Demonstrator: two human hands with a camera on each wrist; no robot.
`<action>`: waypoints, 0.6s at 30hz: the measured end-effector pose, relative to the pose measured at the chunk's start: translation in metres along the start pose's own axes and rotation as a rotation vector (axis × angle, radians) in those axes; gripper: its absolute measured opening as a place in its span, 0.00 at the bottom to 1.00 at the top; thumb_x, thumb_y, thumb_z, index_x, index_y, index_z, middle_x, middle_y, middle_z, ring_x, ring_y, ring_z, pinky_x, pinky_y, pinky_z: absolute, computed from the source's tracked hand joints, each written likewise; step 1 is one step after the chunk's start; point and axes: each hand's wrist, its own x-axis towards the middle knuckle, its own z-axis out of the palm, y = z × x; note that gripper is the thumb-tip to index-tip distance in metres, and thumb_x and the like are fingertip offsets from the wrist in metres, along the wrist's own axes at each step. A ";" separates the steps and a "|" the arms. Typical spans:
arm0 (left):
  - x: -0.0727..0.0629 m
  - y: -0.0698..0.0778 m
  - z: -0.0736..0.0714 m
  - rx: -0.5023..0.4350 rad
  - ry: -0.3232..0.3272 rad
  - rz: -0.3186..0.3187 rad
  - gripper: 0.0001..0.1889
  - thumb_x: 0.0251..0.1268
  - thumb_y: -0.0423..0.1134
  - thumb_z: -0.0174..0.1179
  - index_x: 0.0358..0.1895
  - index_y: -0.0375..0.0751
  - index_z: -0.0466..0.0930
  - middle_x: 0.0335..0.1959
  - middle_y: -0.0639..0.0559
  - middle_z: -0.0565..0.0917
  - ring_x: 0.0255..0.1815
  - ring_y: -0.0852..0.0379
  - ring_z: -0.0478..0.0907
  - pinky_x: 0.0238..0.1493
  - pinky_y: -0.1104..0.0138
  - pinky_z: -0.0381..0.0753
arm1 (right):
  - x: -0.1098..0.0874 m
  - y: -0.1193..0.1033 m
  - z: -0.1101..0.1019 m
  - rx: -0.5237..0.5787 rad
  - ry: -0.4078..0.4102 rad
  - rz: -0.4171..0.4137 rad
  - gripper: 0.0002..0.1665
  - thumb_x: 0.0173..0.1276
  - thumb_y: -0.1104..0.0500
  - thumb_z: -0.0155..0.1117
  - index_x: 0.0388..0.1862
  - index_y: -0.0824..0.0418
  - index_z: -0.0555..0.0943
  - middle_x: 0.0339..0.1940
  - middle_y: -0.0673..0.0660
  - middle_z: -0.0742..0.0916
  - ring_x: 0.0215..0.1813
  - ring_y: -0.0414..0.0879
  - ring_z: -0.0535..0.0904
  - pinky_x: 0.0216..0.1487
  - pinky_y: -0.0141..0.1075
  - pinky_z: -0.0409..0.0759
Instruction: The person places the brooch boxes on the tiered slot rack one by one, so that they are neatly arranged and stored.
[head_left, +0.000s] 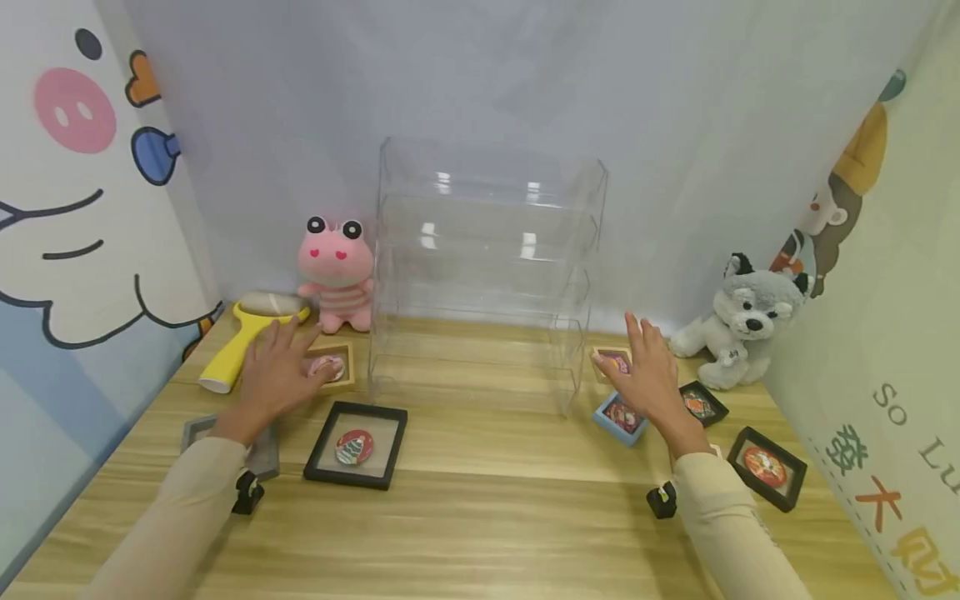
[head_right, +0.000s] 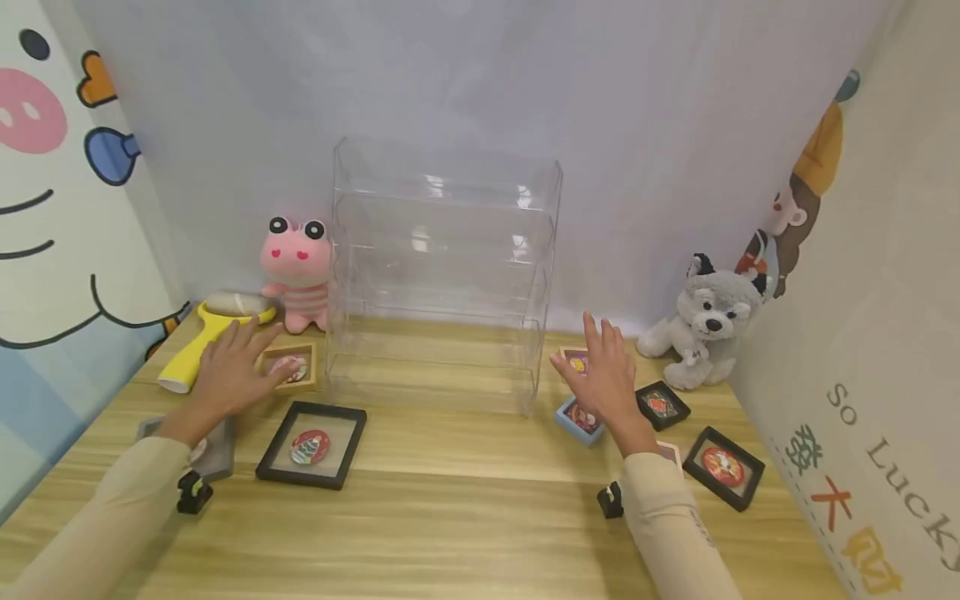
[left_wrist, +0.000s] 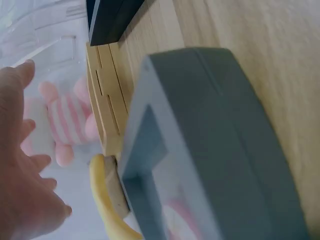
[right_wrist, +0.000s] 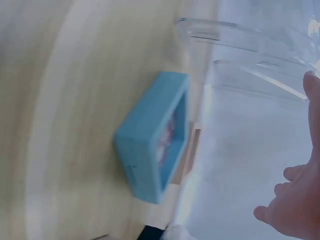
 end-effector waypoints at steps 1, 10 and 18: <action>0.000 -0.002 0.000 -0.009 0.007 0.011 0.40 0.69 0.62 0.53 0.76 0.42 0.60 0.78 0.29 0.53 0.78 0.25 0.45 0.73 0.29 0.43 | 0.001 -0.002 -0.003 0.014 0.008 -0.018 0.54 0.73 0.36 0.52 0.83 0.53 0.36 0.83 0.69 0.46 0.82 0.69 0.38 0.74 0.73 0.41; -0.001 -0.005 -0.009 -0.167 0.024 0.092 0.37 0.69 0.54 0.59 0.74 0.37 0.62 0.75 0.30 0.63 0.75 0.28 0.56 0.73 0.35 0.52 | 0.018 -0.026 -0.024 0.143 0.051 -0.198 0.58 0.69 0.41 0.64 0.83 0.48 0.37 0.84 0.64 0.49 0.82 0.68 0.46 0.73 0.71 0.53; -0.012 0.001 -0.015 -0.283 -0.061 0.077 0.36 0.70 0.54 0.58 0.75 0.40 0.61 0.76 0.32 0.62 0.75 0.28 0.56 0.71 0.32 0.56 | 0.034 -0.046 -0.030 0.138 0.003 -0.250 0.63 0.64 0.45 0.70 0.83 0.50 0.39 0.83 0.64 0.52 0.80 0.67 0.52 0.74 0.67 0.56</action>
